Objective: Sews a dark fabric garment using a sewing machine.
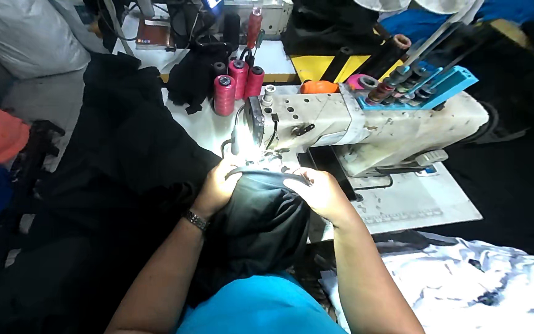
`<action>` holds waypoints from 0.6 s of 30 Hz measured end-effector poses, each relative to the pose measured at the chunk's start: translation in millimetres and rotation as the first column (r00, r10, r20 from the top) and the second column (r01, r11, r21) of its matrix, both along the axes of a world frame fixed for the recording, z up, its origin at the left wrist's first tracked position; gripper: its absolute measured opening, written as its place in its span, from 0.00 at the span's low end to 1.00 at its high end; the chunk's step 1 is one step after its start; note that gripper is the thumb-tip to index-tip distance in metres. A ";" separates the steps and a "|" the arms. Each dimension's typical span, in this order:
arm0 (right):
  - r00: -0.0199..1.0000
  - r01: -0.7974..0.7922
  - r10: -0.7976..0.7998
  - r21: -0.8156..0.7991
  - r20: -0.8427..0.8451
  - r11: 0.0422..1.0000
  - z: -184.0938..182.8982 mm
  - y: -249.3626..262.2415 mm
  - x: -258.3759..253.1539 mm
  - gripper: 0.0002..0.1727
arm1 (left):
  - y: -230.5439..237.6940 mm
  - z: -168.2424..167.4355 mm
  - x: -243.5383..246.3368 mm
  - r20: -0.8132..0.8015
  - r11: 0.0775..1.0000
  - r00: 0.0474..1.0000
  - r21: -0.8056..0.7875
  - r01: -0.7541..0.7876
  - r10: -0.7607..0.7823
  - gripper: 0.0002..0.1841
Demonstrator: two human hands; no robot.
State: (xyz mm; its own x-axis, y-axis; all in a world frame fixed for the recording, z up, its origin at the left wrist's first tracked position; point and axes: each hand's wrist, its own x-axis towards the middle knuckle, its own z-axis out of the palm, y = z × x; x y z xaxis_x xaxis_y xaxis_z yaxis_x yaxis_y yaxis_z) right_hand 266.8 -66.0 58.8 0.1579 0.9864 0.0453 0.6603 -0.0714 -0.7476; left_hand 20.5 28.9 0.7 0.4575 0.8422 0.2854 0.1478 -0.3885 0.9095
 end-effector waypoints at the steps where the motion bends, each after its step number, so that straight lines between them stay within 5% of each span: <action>1: 1.000 0.001 -0.001 0.008 -0.006 1.000 -0.1 -0.4 -0.7 0.12 | -0.2 0.6 -0.3 -0.006 1.000 1.000 0.000 0.001 -0.001 0.11; 18: 1.000 0.005 -0.005 0.048 -0.006 0.999 3.9 1.2 -10.3 0.12 | -2.3 2.9 -1.6 -0.010 1.000 1.000 -0.026 -0.011 0.010 0.08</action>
State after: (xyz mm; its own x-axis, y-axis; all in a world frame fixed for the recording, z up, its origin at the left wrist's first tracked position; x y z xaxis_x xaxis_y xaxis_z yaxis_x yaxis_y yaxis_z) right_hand 256.6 -64.8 62.7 0.1632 0.9823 0.0919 0.6555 -0.0384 -0.7542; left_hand 18.9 26.7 3.5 0.4511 0.8541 0.2587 0.1606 -0.3628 0.9179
